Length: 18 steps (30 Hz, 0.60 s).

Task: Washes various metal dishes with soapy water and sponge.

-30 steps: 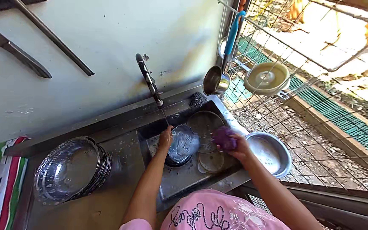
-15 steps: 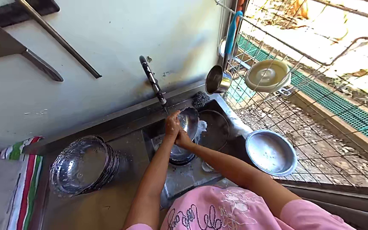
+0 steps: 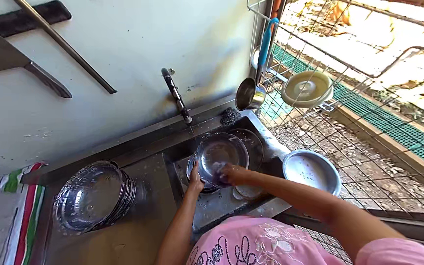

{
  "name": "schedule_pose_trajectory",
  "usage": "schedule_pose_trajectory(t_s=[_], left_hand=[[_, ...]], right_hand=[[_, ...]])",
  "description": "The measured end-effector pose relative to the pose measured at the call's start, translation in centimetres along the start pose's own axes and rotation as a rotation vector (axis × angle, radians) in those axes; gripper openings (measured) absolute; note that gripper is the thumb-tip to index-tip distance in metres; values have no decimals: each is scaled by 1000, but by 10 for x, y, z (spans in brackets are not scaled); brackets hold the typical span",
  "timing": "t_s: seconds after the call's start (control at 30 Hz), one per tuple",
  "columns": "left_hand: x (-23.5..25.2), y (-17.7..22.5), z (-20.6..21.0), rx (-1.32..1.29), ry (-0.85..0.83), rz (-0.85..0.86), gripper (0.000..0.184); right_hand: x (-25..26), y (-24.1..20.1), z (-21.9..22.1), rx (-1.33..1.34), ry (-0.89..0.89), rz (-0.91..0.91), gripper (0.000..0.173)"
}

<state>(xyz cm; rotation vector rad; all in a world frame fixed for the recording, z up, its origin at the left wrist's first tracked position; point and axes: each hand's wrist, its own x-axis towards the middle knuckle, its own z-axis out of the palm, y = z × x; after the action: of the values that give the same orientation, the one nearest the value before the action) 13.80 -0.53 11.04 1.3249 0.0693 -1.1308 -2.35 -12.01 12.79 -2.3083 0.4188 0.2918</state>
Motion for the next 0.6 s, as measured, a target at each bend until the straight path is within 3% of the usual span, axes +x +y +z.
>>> schedule_pose_trajectory(t_s=[0.13,0.23,0.3,0.33,0.4,0.5,0.6], left_hand=[[-20,-29,20,82,-136,-4,54],[-24,-42,54,18,-310,65,55],[-19,-36,67,-25,-235,111,53],[-17,-29,65,-18,-147,115,52],[-18,-16,48,-9,-52,69,53],[-28,-23,43,65,-69,19,51],[-39,-49,64,48,-218,41,52]], right_hand=[[-20,30,-28,-289,215,179,48],[0,25,-3,-63,416,115,57],[-4,10,11,121,355,15,54],[-15,6,7,124,220,-18,51],[-42,16,-9,-104,7,-17,45],[-56,52,-29,-317,142,82,47],[-28,42,-18,-211,288,102,55]])
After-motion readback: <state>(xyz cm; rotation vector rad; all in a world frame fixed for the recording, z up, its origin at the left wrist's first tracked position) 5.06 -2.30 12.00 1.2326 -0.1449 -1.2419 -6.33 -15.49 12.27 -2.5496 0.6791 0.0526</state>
